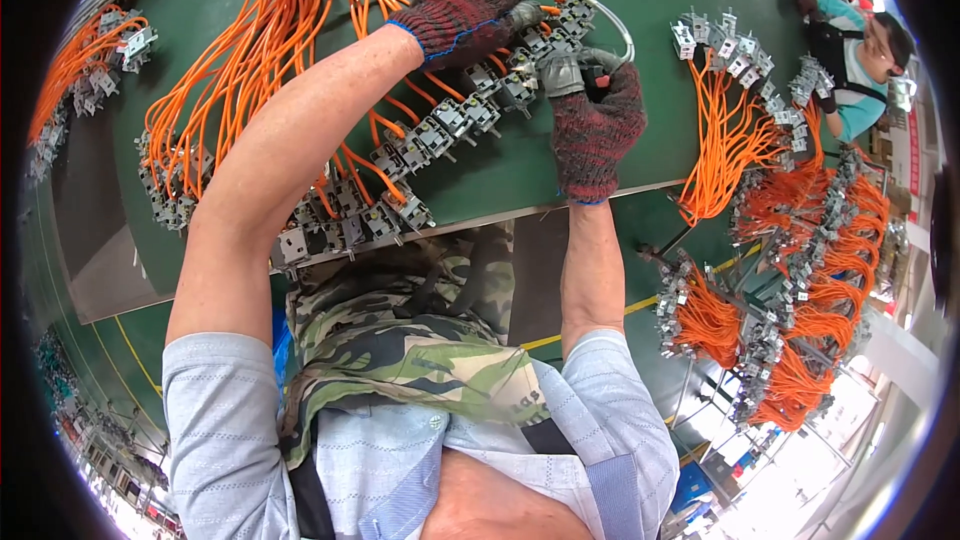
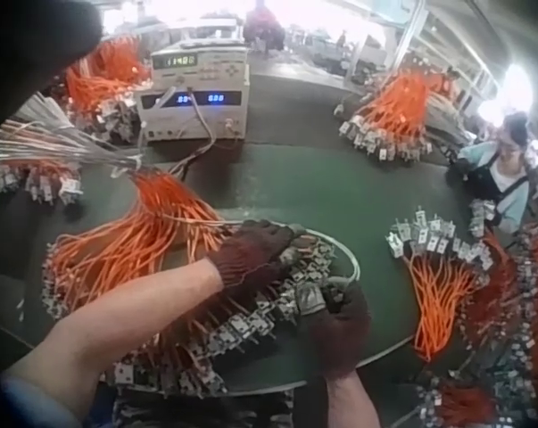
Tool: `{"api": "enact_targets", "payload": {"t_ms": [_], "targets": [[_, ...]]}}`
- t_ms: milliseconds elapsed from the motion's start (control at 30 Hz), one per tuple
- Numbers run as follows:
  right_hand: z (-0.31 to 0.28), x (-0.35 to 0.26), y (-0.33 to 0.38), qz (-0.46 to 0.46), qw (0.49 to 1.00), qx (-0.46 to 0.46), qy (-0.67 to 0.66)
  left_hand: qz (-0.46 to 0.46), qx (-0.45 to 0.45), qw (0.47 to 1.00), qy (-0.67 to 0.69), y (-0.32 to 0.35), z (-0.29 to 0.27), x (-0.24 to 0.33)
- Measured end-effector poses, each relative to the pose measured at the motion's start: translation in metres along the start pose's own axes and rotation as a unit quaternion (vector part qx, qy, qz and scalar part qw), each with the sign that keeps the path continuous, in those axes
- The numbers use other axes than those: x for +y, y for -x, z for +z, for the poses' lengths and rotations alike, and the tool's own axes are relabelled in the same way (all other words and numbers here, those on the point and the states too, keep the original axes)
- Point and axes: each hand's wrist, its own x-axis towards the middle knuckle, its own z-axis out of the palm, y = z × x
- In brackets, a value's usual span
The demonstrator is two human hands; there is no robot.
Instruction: Assembling small electronic components with orange wires and mounting brackets at a factory workstation.
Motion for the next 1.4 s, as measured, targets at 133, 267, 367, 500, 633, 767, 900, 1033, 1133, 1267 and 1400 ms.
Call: {"api": "enact_targets", "payload": {"t_ms": [133,267,367,500,633,767,900,1033,1133,1267,1400], "targets": [[0.015,-0.013,-0.001,0.017,0.999,-0.007,-0.029,-0.002,-0.008,1.0,0.012,0.001,0.001,0.001],[0.024,-0.012,-0.001,-0.006,0.999,-0.027,0.022,0.002,0.007,1.0,-0.003,0.001,0.007,-0.006],[0.023,-0.016,-0.001,-0.015,0.999,-0.035,0.024,-0.008,-0.003,1.0,0.006,0.0,0.001,-0.002],[0.024,-0.009,-0.004,-0.03,0.998,-0.038,0.038,-0.022,0.0,1.0,-0.003,0.0,0.001,-0.001],[0.017,0.008,0.007,-0.032,0.993,-0.003,-0.114,-0.024,-0.021,0.999,0.016,-0.006,-0.005,-0.002],[0.003,-0.014,0.02,0.011,0.997,-0.064,-0.042,0.072,-0.026,0.996,0.038,-0.004,-0.011,-0.008],[0.005,-0.01,0.028,0.044,0.995,-0.068,-0.059,0.035,-0.016,0.999,0.016,0.007,-0.032,0.022],[0.008,-0.013,0.029,0.033,0.995,-0.077,-0.058,0.0,-0.068,0.997,0.03,-0.002,-0.02,-0.001],[0.005,-0.011,0.023,-0.005,0.995,-0.097,0.006,0.07,-0.028,0.997,0.034,-0.005,-0.007,-0.01],[0.003,-0.021,0.024,-0.028,0.993,-0.102,0.051,0.025,-0.049,0.997,0.046,-0.006,-0.011,-0.007],[0.015,-0.034,0.033,0.019,0.996,-0.034,-0.077,-0.014,-0.099,0.994,0.048,-0.008,-0.031,0.012]]}}
